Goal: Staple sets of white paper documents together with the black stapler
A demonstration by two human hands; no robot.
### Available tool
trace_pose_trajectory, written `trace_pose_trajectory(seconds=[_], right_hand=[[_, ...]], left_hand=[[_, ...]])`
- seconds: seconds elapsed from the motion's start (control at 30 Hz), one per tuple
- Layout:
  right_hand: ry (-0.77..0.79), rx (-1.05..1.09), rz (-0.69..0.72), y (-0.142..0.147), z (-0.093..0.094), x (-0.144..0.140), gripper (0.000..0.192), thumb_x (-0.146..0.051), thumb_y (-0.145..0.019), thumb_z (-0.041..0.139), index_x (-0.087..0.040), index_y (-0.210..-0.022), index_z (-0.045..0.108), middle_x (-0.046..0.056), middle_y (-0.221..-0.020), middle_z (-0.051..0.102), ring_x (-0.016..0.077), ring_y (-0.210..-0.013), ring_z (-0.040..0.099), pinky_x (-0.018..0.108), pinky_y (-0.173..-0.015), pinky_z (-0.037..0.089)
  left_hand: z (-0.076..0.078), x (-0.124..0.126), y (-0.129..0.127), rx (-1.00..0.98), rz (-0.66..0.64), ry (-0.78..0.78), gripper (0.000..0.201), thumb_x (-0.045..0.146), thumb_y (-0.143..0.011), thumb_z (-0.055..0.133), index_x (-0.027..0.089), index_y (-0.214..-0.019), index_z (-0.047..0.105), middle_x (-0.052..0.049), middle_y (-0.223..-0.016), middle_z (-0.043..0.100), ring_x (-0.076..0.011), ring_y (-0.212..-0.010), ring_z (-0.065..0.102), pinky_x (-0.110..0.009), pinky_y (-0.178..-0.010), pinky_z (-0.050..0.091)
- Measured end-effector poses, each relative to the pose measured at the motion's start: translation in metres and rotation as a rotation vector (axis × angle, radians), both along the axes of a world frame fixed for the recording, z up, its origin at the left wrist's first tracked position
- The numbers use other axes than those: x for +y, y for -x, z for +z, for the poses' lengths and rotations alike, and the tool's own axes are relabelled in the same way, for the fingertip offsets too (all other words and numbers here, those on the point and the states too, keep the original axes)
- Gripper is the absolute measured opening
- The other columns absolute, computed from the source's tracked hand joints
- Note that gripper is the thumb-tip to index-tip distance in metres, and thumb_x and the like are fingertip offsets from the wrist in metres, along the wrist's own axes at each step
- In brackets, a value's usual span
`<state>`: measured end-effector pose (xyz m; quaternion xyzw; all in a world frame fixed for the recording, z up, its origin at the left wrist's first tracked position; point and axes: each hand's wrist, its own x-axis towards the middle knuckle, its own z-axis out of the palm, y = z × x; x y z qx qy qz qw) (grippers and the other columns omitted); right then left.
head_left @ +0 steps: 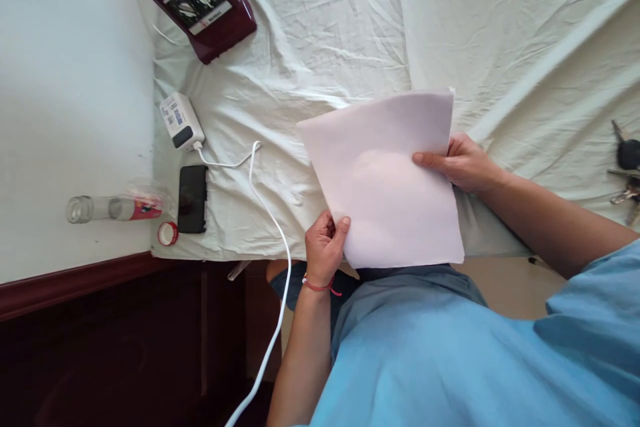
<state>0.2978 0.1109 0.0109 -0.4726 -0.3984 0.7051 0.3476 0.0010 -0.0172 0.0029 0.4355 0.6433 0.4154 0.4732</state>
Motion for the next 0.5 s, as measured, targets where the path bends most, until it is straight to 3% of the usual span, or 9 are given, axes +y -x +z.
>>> trace_pose_trajectory(seconds=[0.1,0.2,0.3,0.4,0.5], right_hand=[[0.022,0.032,-0.146,0.000,-0.001,0.001,0.036,-0.051,-0.070,0.108,-0.028,-0.086,0.085,0.004,-0.091,0.087,0.0253,-0.073,0.080,0.039,-0.061,0.068],[0.003,0.070,-0.267,0.001,0.003,0.002,0.037,-0.046,-0.067,0.109,-0.032,-0.092,0.086,0.004,-0.103,0.089,0.0296,-0.091,0.085,0.044,-0.079,0.074],[-0.020,0.103,-0.297,0.001,0.012,0.000,0.038,-0.045,-0.066,0.108,-0.033,-0.093,0.084,0.004,-0.101,0.088,0.0332,-0.101,0.086,0.048,-0.088,0.074],[-0.016,0.136,-0.291,0.000,0.019,-0.006,0.040,-0.046,-0.065,0.108,-0.031,-0.094,0.084,0.003,-0.094,0.086,0.0322,-0.097,0.085,0.049,-0.088,0.074],[-0.038,0.171,-0.263,-0.006,0.015,-0.008,0.044,-0.050,-0.060,0.110,-0.031,-0.090,0.084,0.002,-0.089,0.085,0.0316,-0.093,0.084,0.050,-0.087,0.074]], left_hand=[[0.003,-0.006,-0.002,-0.029,-0.039,0.040,0.043,0.060,-0.092,0.086,0.020,-0.087,0.072,0.001,-0.078,0.065,-0.0150,-0.072,0.056,-0.025,-0.069,0.046],[0.008,-0.010,-0.004,0.099,-0.080,-0.002,0.035,0.052,-0.091,0.086,0.021,-0.083,0.073,0.000,-0.078,0.063,-0.0158,-0.074,0.054,-0.027,-0.070,0.045],[0.014,-0.013,-0.009,0.268,-0.144,-0.034,0.044,0.046,-0.093,0.081,0.021,-0.063,0.060,0.003,-0.067,0.051,-0.0135,-0.066,0.044,-0.027,-0.063,0.037],[0.025,-0.015,-0.014,0.322,-0.241,0.042,0.060,0.049,-0.098,0.075,0.021,-0.054,0.045,0.005,-0.055,0.041,-0.0109,-0.055,0.036,-0.029,-0.056,0.029],[0.042,-0.016,-0.012,0.405,-0.270,0.032,0.062,0.046,-0.103,0.070,0.021,-0.052,0.046,0.005,-0.050,0.043,-0.0105,-0.050,0.037,-0.029,-0.053,0.028]])
